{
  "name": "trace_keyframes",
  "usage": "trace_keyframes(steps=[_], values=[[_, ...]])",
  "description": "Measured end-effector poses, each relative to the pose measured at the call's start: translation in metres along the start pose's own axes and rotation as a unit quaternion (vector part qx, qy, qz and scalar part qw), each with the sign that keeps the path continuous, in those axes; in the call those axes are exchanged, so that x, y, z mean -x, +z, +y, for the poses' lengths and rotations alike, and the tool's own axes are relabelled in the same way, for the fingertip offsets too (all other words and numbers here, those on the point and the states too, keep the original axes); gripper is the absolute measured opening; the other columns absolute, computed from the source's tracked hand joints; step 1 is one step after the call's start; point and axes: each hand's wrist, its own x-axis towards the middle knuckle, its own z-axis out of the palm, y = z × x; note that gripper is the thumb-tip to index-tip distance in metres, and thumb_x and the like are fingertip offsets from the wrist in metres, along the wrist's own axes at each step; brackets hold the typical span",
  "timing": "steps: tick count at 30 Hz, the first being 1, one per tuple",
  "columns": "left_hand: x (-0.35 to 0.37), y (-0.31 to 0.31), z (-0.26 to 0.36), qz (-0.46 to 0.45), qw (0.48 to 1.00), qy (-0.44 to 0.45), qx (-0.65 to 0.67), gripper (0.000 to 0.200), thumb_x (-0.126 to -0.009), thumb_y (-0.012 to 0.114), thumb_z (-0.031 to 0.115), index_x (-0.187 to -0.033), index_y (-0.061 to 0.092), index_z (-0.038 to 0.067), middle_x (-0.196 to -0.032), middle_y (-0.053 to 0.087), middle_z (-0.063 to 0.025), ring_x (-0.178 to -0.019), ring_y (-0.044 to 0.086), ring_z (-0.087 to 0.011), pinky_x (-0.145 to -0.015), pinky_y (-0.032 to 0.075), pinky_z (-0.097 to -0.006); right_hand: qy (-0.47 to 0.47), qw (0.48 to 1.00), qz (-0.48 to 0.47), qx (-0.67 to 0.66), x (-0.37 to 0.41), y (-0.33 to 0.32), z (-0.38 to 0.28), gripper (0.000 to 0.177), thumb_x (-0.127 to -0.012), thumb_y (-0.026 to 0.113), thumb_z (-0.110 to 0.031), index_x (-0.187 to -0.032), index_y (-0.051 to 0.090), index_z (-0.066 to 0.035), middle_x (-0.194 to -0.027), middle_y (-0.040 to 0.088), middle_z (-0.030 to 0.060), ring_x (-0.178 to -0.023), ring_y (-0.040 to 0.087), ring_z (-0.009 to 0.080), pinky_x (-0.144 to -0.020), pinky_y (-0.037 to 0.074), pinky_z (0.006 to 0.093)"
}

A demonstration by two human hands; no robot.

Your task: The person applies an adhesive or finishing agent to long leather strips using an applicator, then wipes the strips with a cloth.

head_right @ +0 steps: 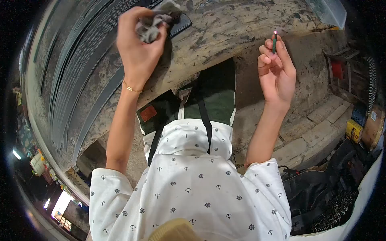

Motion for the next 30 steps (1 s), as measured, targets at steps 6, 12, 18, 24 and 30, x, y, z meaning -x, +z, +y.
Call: trace_keyframes(steps=[6,12,18,24,30], values=[[-0.002,0.009,0.001,-0.101,0.982,0.148,0.065,0.032,-0.076,0.074,0.001,-0.106,0.065,0.004,-0.105,0.065,-0.0144,-0.098,0.065,-0.0343,-0.082,0.054,-0.0396,-0.086,0.979,0.028,0.185,-0.002,0.0,0.003,0.024,-0.098,0.061,-0.008,-0.119,0.059,0.003,-0.094,0.065,0.0107,-0.085,0.059,0.0148,-0.069,0.049,0.0264],[0.006,0.012,0.005,-0.163,0.968,0.177,-0.074,0.027,-0.085,0.072,0.01,-0.111,0.068,0.006,-0.121,0.061,-0.0124,-0.112,0.06,-0.0327,-0.092,0.051,-0.0417,-0.139,0.962,0.03,0.233,-0.019,0.015,0.011,0.025,-0.097,0.063,-0.008,-0.119,0.061,0.003,-0.092,0.067,0.0096,-0.079,0.064,0.0156,-0.069,0.05,0.0302],[-0.001,0.008,0.011,-0.103,0.994,0.019,-0.013,0.028,-0.073,0.066,0.003,-0.1,0.065,-0.001,-0.102,0.058,-0.0152,-0.092,0.057,-0.0329,-0.077,0.047,-0.0406,-0.235,0.883,0.012,0.407,-0.045,0.048,0.05,0.017,-0.09,0.07,-0.003,-0.106,0.068,0.005,-0.093,0.07,0.0094,-0.077,0.065,0.0126,-0.066,0.05,0.0263],[0.004,0.004,0.012,-0.077,0.99,0.016,-0.117,0.034,-0.069,0.068,0.007,-0.102,0.065,0.0,-0.11,0.059,-0.0138,-0.109,0.053,-0.0331,-0.092,0.043,-0.0435,-0.254,0.742,-0.051,0.619,-0.072,0.037,0.065,0.008,-0.088,0.071,-0.001,-0.097,0.072,0.001,-0.085,0.066,-0.0022,-0.077,0.059,0.0039,-0.069,0.046,0.0192],[0.006,0.003,0.007,-0.069,0.994,0.026,-0.086,0.03,-0.07,0.071,0.011,-0.098,0.066,0.0,-0.107,0.06,-0.0137,-0.107,0.054,-0.0325,-0.091,0.043,-0.0437,-0.225,0.706,-0.051,0.669,-0.067,0.039,0.071,0.009,-0.088,0.072,0.0,-0.097,0.072,0.001,-0.081,0.065,-0.005,-0.072,0.056,0.0006,-0.064,0.043,0.0166]])
